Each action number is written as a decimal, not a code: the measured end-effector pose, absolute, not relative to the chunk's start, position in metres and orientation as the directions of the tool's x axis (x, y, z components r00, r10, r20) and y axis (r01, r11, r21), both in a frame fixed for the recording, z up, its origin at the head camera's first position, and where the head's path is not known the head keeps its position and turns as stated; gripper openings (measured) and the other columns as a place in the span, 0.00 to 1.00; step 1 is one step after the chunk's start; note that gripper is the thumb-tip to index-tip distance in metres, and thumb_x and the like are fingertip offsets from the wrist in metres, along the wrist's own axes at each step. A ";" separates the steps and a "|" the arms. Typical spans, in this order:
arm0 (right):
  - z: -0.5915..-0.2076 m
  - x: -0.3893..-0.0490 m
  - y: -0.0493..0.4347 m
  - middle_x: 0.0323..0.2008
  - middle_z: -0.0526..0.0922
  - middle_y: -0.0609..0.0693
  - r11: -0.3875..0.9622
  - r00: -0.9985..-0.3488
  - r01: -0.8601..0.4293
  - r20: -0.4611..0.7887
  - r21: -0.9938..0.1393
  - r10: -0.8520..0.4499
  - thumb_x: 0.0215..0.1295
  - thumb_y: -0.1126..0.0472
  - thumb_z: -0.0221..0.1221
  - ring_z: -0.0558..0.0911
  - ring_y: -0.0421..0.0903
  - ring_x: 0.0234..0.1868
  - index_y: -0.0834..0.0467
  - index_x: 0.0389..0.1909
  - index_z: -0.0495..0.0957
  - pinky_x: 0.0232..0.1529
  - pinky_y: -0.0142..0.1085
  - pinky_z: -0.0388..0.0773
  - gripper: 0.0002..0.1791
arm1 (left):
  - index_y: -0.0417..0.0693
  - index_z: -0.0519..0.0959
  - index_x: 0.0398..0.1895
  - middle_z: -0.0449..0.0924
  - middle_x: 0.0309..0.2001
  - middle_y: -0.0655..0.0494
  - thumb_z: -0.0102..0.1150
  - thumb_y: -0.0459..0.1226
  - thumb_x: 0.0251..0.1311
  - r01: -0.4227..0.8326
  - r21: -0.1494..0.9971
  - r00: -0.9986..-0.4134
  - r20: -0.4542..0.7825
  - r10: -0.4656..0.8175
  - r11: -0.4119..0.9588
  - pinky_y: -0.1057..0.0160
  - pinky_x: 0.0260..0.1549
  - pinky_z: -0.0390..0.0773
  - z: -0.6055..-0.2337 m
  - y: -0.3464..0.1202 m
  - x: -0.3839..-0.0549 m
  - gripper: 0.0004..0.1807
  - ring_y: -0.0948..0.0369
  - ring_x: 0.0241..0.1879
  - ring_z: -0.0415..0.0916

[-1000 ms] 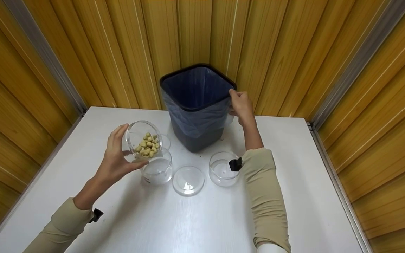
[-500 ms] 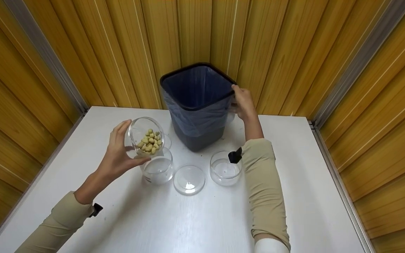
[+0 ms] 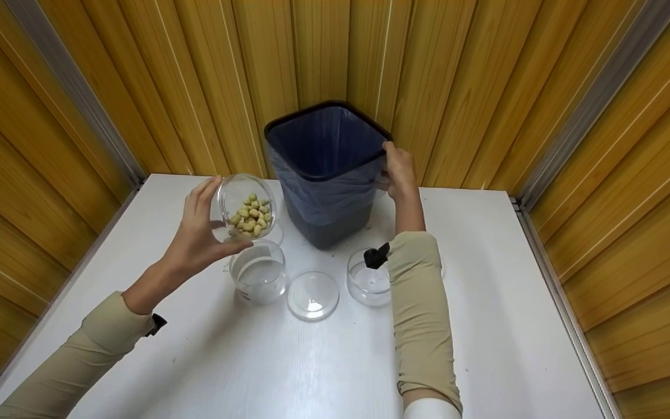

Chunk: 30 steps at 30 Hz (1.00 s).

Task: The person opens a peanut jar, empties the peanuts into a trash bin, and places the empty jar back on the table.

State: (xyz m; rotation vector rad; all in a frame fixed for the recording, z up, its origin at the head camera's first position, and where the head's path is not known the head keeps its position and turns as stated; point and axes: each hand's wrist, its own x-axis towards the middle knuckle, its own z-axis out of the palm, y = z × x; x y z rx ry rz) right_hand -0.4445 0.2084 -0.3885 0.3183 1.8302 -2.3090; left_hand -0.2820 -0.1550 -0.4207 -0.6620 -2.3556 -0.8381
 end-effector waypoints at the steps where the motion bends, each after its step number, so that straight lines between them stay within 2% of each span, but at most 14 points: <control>1: -0.389 -0.444 0.208 0.76 0.52 0.60 -0.231 -0.962 0.267 -0.275 -0.936 0.001 0.78 0.47 0.46 0.57 0.63 0.76 0.57 0.79 0.52 0.70 0.57 0.65 0.35 | 0.37 0.54 0.76 0.55 0.73 0.38 0.87 0.42 0.35 0.607 0.408 -0.725 0.635 0.266 0.682 0.48 0.70 0.65 -0.419 -0.154 -0.284 0.66 0.44 0.73 0.52; 9: -0.393 -0.445 0.208 0.77 0.51 0.60 -0.239 -0.968 0.236 -0.250 -0.942 0.027 0.77 0.47 0.46 0.53 0.64 0.77 0.57 0.80 0.49 0.70 0.59 0.63 0.37 | 0.35 0.54 0.76 0.55 0.73 0.37 0.86 0.42 0.36 0.636 0.363 -0.689 0.665 0.289 0.681 0.46 0.69 0.66 -0.396 -0.145 -0.310 0.65 0.42 0.73 0.52; 12: -0.393 -0.445 0.208 0.79 0.48 0.60 -0.257 -0.965 0.238 -0.258 -0.937 0.048 0.77 0.46 0.48 0.51 0.63 0.78 0.55 0.81 0.47 0.71 0.58 0.62 0.39 | 0.35 0.54 0.75 0.56 0.72 0.37 0.86 0.42 0.37 0.642 0.371 -0.686 0.668 0.287 0.671 0.47 0.69 0.66 -0.387 -0.138 -0.321 0.64 0.42 0.73 0.52; 23: -0.392 -0.442 0.210 0.80 0.46 0.55 -0.262 -0.952 0.265 -0.296 -0.928 0.085 0.77 0.45 0.49 0.52 0.60 0.79 0.52 0.81 0.46 0.72 0.56 0.62 0.39 | 0.35 0.54 0.76 0.55 0.74 0.39 0.86 0.42 0.37 0.654 0.358 -0.673 0.677 0.298 0.666 0.55 0.72 0.60 -0.351 -0.115 -0.346 0.64 0.43 0.74 0.50; 26: -0.391 -0.442 0.212 0.80 0.46 0.56 -0.262 -0.953 0.256 -0.288 -0.930 0.092 0.77 0.45 0.49 0.51 0.60 0.79 0.52 0.81 0.46 0.73 0.56 0.61 0.39 | 0.33 0.53 0.76 0.54 0.74 0.37 0.85 0.41 0.38 0.651 0.309 -0.669 0.666 0.331 0.694 0.56 0.74 0.57 -0.336 -0.108 -0.358 0.64 0.42 0.74 0.49; 30: -0.391 -0.440 0.213 0.80 0.46 0.55 -0.264 -0.954 0.248 -0.282 -0.932 0.100 0.77 0.45 0.50 0.51 0.60 0.79 0.52 0.81 0.47 0.73 0.56 0.62 0.40 | 0.31 0.51 0.77 0.52 0.75 0.35 0.82 0.40 0.41 0.640 0.159 -0.671 0.592 0.447 0.751 0.55 0.75 0.56 -0.317 -0.102 -0.374 0.63 0.39 0.75 0.46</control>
